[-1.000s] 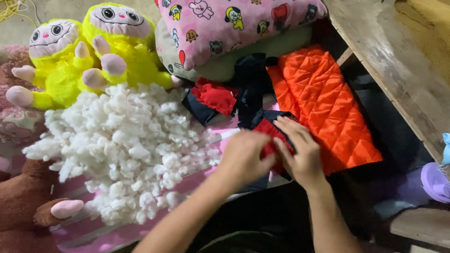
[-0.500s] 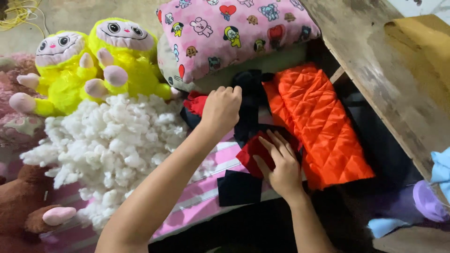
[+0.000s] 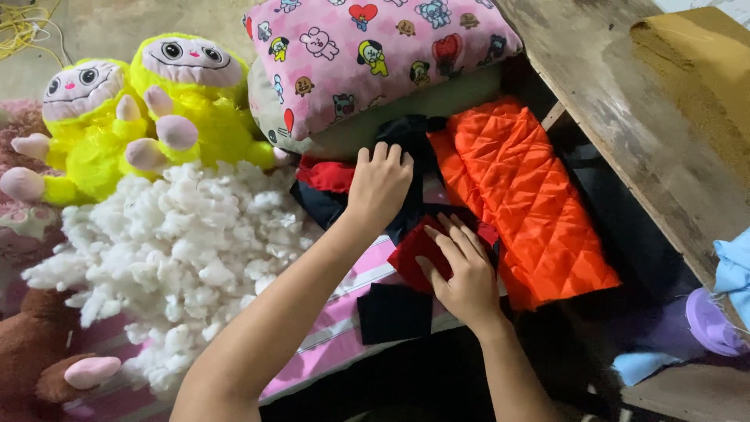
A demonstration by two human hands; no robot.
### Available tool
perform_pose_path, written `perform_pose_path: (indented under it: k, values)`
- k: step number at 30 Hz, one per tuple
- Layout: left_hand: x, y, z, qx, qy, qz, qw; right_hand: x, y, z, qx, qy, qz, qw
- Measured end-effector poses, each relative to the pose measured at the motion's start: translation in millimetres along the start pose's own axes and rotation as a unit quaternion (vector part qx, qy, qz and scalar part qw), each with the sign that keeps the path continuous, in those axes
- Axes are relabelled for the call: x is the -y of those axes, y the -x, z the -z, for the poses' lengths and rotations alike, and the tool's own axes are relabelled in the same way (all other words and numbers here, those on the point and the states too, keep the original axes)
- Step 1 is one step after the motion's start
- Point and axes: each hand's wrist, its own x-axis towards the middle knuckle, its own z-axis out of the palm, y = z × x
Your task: Turning small black fabric components inside out as part of a toy manufacturing process
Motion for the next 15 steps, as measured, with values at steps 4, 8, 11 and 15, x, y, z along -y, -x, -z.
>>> perform_pose_path:
  k: [4, 8, 11, 15]
  values:
    - [1, -7, 7, -0.030, -0.012, 0.009, 0.999, -1, -1, 1, 0.000, -0.003, 0.005, 1.000]
    - [2, -5, 26, -0.062, 0.016, 0.029, 0.998, 0, 0, 4, 0.005, -0.009, 0.010, 1.000]
    - [-8, 4, 40, 0.020, 0.066, 0.009, 0.998, 0, 1, 2, 0.009, -0.016, -0.001, 1.000]
    - [-20, 21, 41, 0.208, 0.077, -0.027, 0.975, 2, -1, 3, 0.023, -0.010, -0.014, 1.000]
